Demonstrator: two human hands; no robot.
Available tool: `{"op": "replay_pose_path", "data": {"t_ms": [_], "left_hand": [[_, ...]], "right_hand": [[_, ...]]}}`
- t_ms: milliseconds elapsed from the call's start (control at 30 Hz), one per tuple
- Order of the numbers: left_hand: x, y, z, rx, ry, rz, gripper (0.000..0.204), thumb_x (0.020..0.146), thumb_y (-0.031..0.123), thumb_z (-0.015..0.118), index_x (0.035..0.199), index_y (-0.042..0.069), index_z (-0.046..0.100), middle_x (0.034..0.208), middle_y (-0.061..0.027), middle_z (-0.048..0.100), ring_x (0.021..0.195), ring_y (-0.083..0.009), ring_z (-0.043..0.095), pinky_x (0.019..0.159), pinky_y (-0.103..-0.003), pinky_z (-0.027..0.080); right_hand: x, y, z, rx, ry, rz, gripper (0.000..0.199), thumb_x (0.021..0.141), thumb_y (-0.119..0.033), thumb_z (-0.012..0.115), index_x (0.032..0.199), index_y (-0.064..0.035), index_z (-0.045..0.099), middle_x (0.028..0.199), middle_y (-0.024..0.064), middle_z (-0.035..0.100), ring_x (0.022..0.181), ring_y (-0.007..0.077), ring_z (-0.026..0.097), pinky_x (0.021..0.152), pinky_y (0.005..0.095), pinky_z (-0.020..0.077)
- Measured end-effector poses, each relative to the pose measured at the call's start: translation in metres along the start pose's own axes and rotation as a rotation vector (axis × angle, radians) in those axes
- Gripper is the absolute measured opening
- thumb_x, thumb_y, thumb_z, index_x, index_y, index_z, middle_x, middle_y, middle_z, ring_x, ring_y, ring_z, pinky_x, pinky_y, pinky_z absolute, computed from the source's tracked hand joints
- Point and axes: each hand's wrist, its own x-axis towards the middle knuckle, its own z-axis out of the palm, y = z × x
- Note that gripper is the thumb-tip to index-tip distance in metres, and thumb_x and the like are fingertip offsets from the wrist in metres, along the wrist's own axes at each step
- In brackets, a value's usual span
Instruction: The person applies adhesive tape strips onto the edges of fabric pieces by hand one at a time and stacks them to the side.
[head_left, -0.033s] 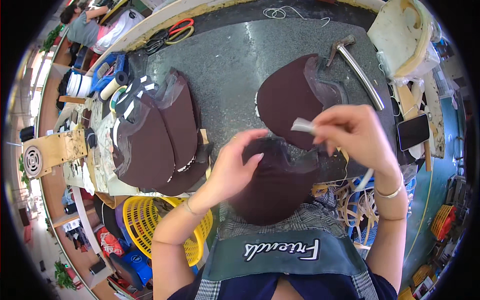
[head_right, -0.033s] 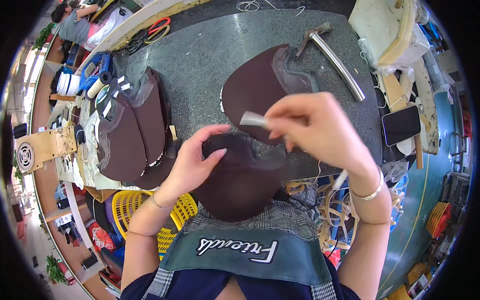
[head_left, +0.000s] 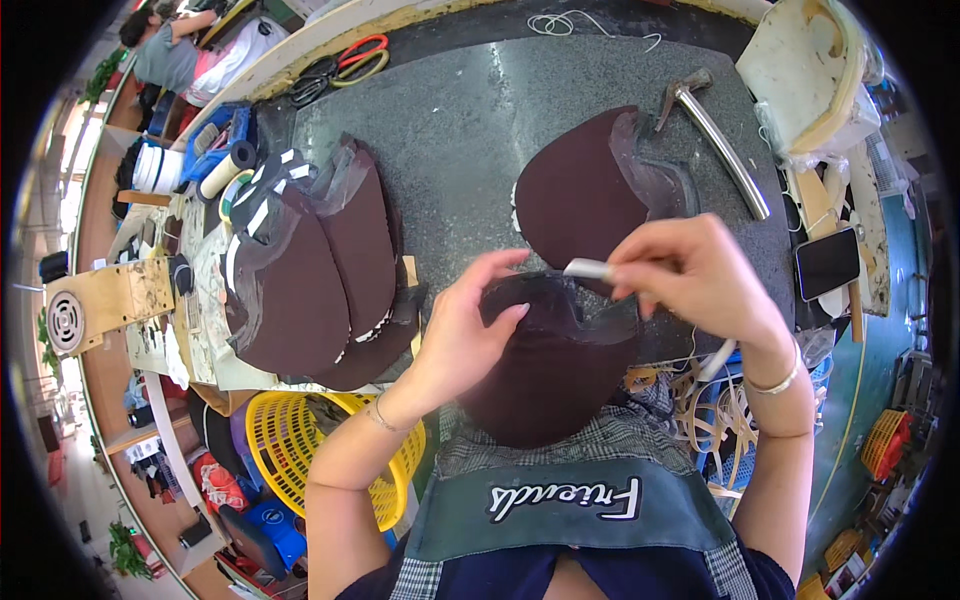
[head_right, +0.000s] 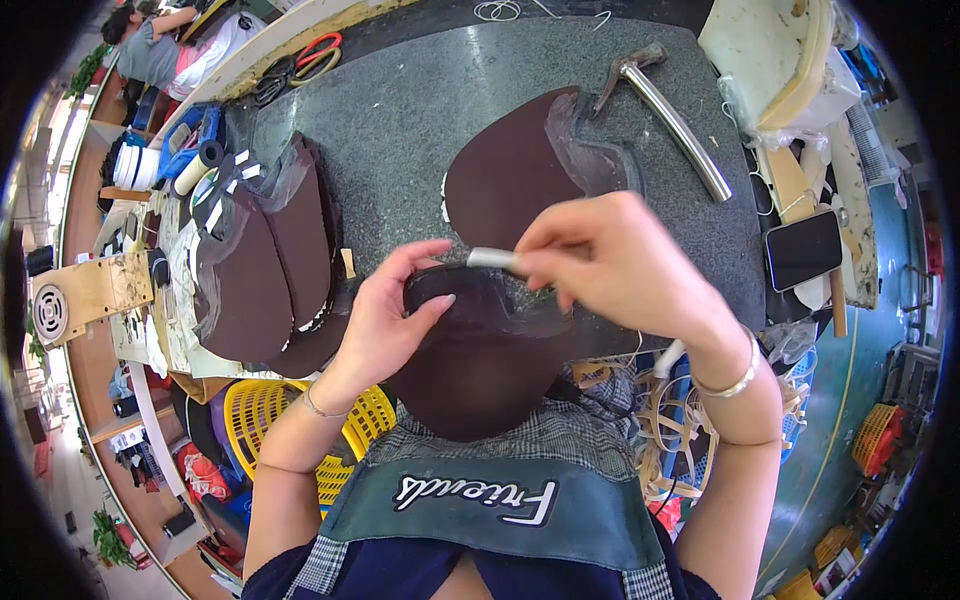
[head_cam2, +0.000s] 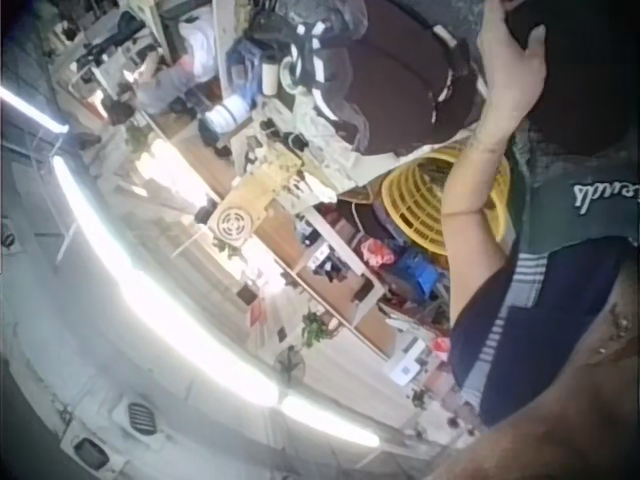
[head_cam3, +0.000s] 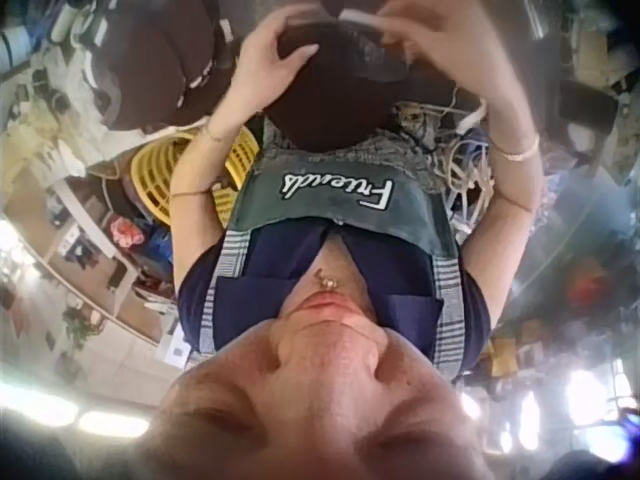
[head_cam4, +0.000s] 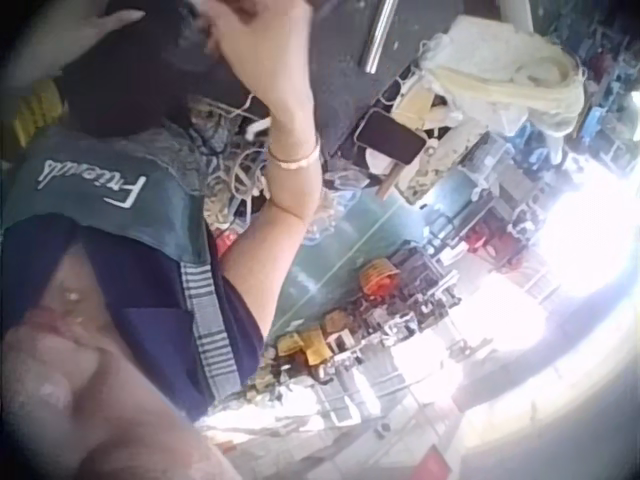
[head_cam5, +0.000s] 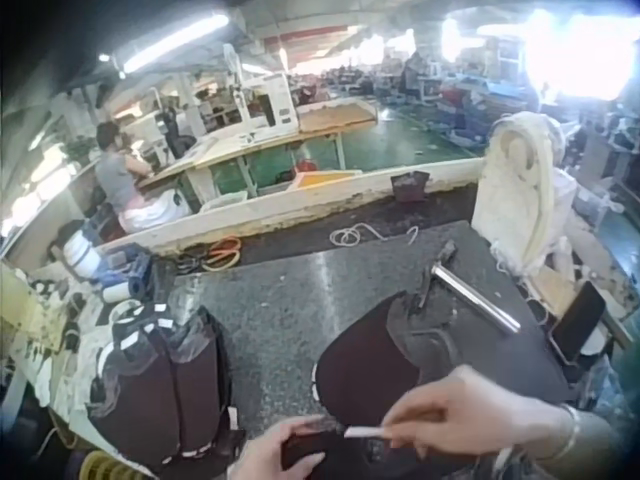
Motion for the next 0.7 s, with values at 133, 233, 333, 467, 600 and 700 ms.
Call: {"op": "replay_pose_path", "data": {"t_ms": [133,233,333,467,600,700], "left_hand": [[-0.007,-0.021,0.003,-0.092,0.045,0.019,0.048,0.082,-0.011,0.070,0.127,0.000,0.057,0.111,-0.0051,0.065,0.098,-0.0083,0.063,0.086,-0.022,0.052],[-0.012,-0.013,-0.005,-0.395,-0.063,-0.013,0.047,0.083,-0.009,0.071,0.128,-0.001,0.059,0.109,-0.0060,0.068,0.095,-0.0083,0.064,0.084,-0.021,0.053],[-0.010,-0.006,-0.006,-0.350,-0.026,-0.105,0.042,0.086,-0.005,0.070,0.127,-0.001,0.061,0.109,-0.0075,0.070,0.093,-0.0080,0.065,0.083,-0.021,0.053],[-0.006,-0.014,-0.002,-0.221,0.058,-0.005,0.034,0.088,-0.002,0.069,0.123,-0.002,0.064,0.104,-0.0070,0.071,0.092,-0.0065,0.064,0.081,-0.020,0.053],[-0.007,-0.023,-0.002,-0.240,0.156,0.007,0.031,0.090,-0.002,0.067,0.121,-0.001,0.066,0.102,-0.0061,0.071,0.091,-0.0059,0.064,0.080,-0.020,0.052],[-0.004,-0.021,-0.003,-0.120,0.128,0.057,0.028,0.089,-0.001,0.069,0.117,-0.001,0.067,0.099,-0.0061,0.071,0.090,-0.0070,0.064,0.080,-0.020,0.053]], "right_hand": [[0.028,0.007,0.030,-0.110,-0.149,-0.036,0.013,0.085,-0.007,0.067,0.087,0.0046,0.071,0.067,0.0100,0.069,0.056,0.0131,0.065,0.054,0.0272,0.0498],[0.043,0.011,0.041,-0.225,-0.220,-0.077,0.015,0.083,-0.009,0.067,0.084,0.0046,0.071,0.065,0.0135,0.068,0.058,0.0184,0.068,0.056,0.0307,0.0518],[0.049,0.009,0.047,-0.268,-0.171,-0.143,0.013,0.085,-0.007,0.068,0.082,0.0054,0.071,0.063,0.0110,0.067,0.055,0.0118,0.065,0.052,0.0255,0.0507],[0.043,0.008,0.041,-0.292,-0.102,-0.033,0.018,0.087,-0.011,0.069,0.080,0.0058,0.071,0.062,0.0099,0.067,0.055,0.0108,0.065,0.051,0.0249,0.0508],[0.025,0.020,0.015,-0.233,0.027,0.098,0.022,0.088,-0.014,0.070,0.077,0.0056,0.071,0.060,0.0082,0.066,0.052,0.0098,0.064,0.050,0.0239,0.0500],[0.015,0.031,0.002,-0.371,0.074,0.220,0.025,0.086,-0.020,0.070,0.073,0.0023,0.071,0.059,0.0131,0.065,0.051,0.0172,0.066,0.053,0.0301,0.0510]]}}
